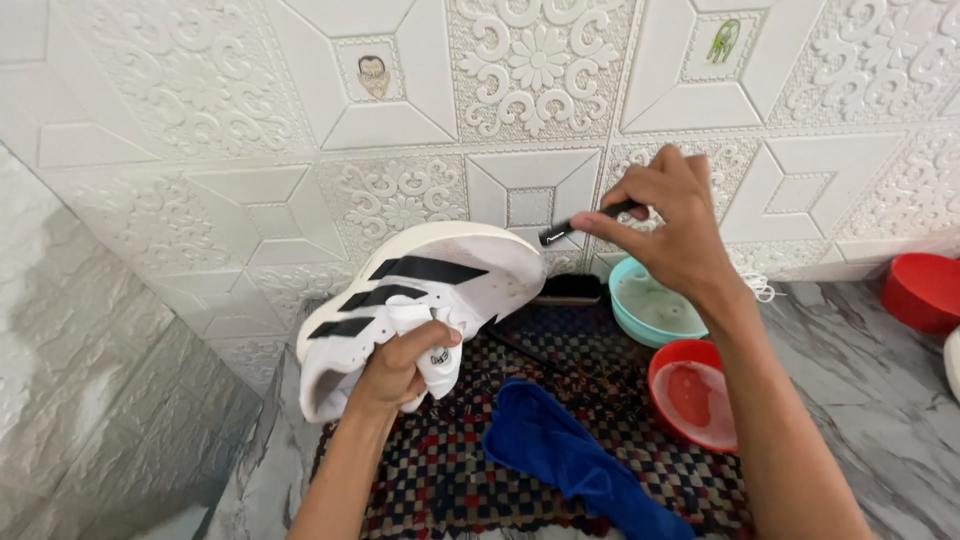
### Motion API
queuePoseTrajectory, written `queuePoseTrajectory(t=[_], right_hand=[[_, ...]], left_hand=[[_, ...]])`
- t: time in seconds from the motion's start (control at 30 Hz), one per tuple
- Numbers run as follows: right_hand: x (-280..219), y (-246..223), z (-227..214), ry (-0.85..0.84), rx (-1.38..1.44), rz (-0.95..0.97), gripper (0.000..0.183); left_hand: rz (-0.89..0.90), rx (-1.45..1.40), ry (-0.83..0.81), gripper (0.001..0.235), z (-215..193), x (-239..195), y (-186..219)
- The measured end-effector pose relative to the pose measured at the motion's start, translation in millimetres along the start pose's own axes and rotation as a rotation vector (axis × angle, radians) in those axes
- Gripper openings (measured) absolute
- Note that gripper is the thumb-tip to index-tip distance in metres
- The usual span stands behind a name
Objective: The person scrubs a white sneaker with black stripes using a small brush and water from a light blue bowl, then wipes the shoe with a blue cloth. The process is repeated on different areas of the shoe, including the toe and side panels.
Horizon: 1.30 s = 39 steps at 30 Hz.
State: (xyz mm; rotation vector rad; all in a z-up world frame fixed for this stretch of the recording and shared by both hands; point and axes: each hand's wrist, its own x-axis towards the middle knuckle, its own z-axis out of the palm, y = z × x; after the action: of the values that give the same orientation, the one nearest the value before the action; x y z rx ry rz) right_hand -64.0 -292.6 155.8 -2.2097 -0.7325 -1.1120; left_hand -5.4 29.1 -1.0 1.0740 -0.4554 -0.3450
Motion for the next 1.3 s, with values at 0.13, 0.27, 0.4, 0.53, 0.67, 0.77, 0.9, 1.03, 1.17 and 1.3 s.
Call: queuePoseTrajectory(t=[0.13,0.27,0.4,0.53,0.67,0.77,0.9,1.03,1.17,1.3], right_hand=[[0.7,-26.5,-2.1,-0.083,0.094,-0.080,0.028],[0.3,-0.7,-1.1,0.017,0.006,-0.032,0.026],[-4.1,-16.2,-1.6,-0.021,0.069,-0.039,0.029],[-0.4,4.8,0.9,0.026,-0.108,-0.101,0.031],[-1.5,-3.8,3.2,0.095,-0.095,-0.056,0.031],[-1.7,-17.1,7.4,0.012,-0.090,-0.167,0.035],[-5.8,2.4,9.7,0.055,-0.180,-0.113,0.035],[-5.7,-4.1,6.0,0.041,-0.184,-0.002,0.034],[-3.8,-4.4,2.4,0.027,-0.226,0.079,0.035],[0.5,-18.7,-9.8,-0.095,-0.283,0.296,0.035]], left_hand=[[-0.026,-0.101,-0.012,0.010,-12.5,0.3,-6.7],[0.027,-0.145,0.016,0.018,-44.6,18.6,-43.5],[-0.017,-0.131,-0.004,0.014,-33.1,13.8,-30.5],[-0.040,-0.062,0.007,0.008,-12.1,5.5,-2.4],[-0.018,-0.056,0.024,0.013,2.9,4.9,3.7],[-0.067,0.031,0.047,0.017,5.8,4.1,1.3],[-0.078,0.081,0.046,0.019,-5.4,20.4,-13.1],[-0.080,0.076,0.047,0.022,-4.7,16.7,-11.5],[-0.057,0.099,0.010,0.018,-31.6,38.3,-42.7],[-0.108,0.315,0.013,0.034,-45.5,34.4,-51.0]])
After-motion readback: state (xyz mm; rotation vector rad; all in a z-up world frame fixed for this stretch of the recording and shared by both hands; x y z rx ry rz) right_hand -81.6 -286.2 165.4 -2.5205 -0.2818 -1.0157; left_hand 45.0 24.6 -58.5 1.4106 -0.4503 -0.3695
